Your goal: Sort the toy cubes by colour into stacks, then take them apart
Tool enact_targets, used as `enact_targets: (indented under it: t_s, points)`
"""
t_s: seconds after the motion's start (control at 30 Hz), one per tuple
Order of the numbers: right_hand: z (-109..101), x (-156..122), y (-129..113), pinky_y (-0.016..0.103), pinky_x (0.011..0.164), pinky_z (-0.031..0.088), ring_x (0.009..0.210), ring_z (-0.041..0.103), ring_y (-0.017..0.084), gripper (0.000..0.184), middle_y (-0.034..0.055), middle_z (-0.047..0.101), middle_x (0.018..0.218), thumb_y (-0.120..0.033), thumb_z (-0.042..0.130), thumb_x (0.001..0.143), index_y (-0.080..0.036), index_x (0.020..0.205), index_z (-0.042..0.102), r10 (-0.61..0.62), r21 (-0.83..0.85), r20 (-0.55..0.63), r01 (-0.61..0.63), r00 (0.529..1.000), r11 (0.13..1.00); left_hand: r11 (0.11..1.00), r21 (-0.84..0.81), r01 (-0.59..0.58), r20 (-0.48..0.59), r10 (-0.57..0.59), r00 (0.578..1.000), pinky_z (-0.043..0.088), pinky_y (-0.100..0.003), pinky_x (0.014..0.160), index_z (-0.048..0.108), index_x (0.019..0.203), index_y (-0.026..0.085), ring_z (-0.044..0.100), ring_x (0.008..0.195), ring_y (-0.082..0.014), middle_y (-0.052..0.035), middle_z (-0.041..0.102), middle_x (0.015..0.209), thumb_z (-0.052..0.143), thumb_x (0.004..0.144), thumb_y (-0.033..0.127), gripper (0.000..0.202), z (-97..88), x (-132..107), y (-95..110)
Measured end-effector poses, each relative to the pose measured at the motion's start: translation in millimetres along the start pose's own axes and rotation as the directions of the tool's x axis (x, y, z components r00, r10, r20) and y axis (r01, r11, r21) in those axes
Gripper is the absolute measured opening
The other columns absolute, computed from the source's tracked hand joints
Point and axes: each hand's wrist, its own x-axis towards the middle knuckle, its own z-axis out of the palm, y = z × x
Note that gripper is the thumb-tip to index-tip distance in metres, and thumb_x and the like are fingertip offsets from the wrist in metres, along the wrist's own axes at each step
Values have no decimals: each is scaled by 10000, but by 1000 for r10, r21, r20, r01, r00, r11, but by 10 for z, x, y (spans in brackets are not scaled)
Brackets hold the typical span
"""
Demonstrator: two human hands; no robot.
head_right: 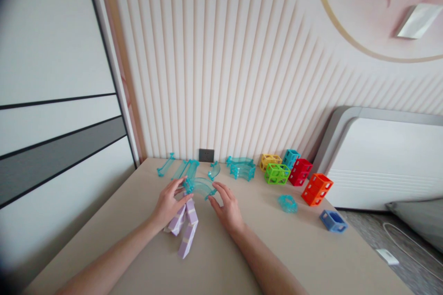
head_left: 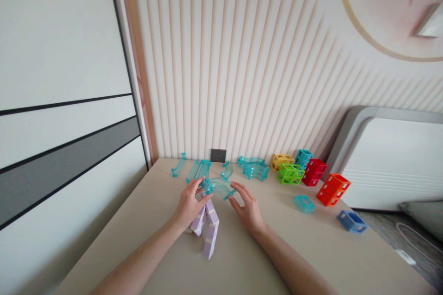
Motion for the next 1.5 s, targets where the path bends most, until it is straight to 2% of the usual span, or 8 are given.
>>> enact_targets:
  t_s: [0.23, 0.43, 0.67, 1.27, 1.5]
  points:
    - [11, -1, 21, 382, 955, 566, 1111, 679, 245, 353, 97, 698, 1209, -294, 632, 917, -253, 1267, 625, 4, 2, 15, -4, 1000, 1000, 1000, -16, 4, -7, -4, 1000, 630, -412, 852, 592, 1194, 214, 722, 929, -221, -78, 670, 1101, 700, 824, 361, 413, 8, 1, 50]
    - [0, -3, 31, 360, 952, 563, 1101, 681, 233, 337, 89, 702, 1193, -293, 629, 923, -253, 1258, 623, 2, 25, 24, -3, 1000, 1000, 1000, 2, 9, -19, -9, 1000, 628, -408, 851, 598, 1159, 203, 725, 942, -226, -81, 682, 1087, 712, 813, 349, 393, 22, -5, 15]
    - [13, -3, 34, 366, 957, 562, 1100, 683, 239, 320, 95, 707, 1184, -310, 626, 929, -247, 1243, 633, 19, 36, 18, -19, 1000, 999, 1000, -20, 22, -1, -22, 1000, 613, -427, 892, 582, 1226, 217, 718, 987, -230, -83, 679, 1138, 708, 817, 338, 445, 29, -10, -4]
    - [0, 2, 29, 413, 930, 561, 1079, 688, 256, 304, 101, 721, 1165, -322, 625, 932, -248, 1226, 633, -8, 5, 35, 7, 999, 1000, 997, -64, 45, -26, -47, 999, 625, -423, 868, 613, 1154, 205, 723, 984, -237, -90, 693, 1153, 720, 796, 337, 396, 42, -10, 6]
    - [-12, 19, -15, 369, 920, 572, 1060, 696, 237, 300, 90, 722, 1136, -304, 627, 919, -247, 1213, 643, -10, 41, 45, 8, 999, 999, 996, -75, 47, -22, -49, 999, 622, -438, 875, 607, 1149, 206, 719, 988, -243, -101, 691, 1157, 714, 799, 366, 400, 48, -2, -1]
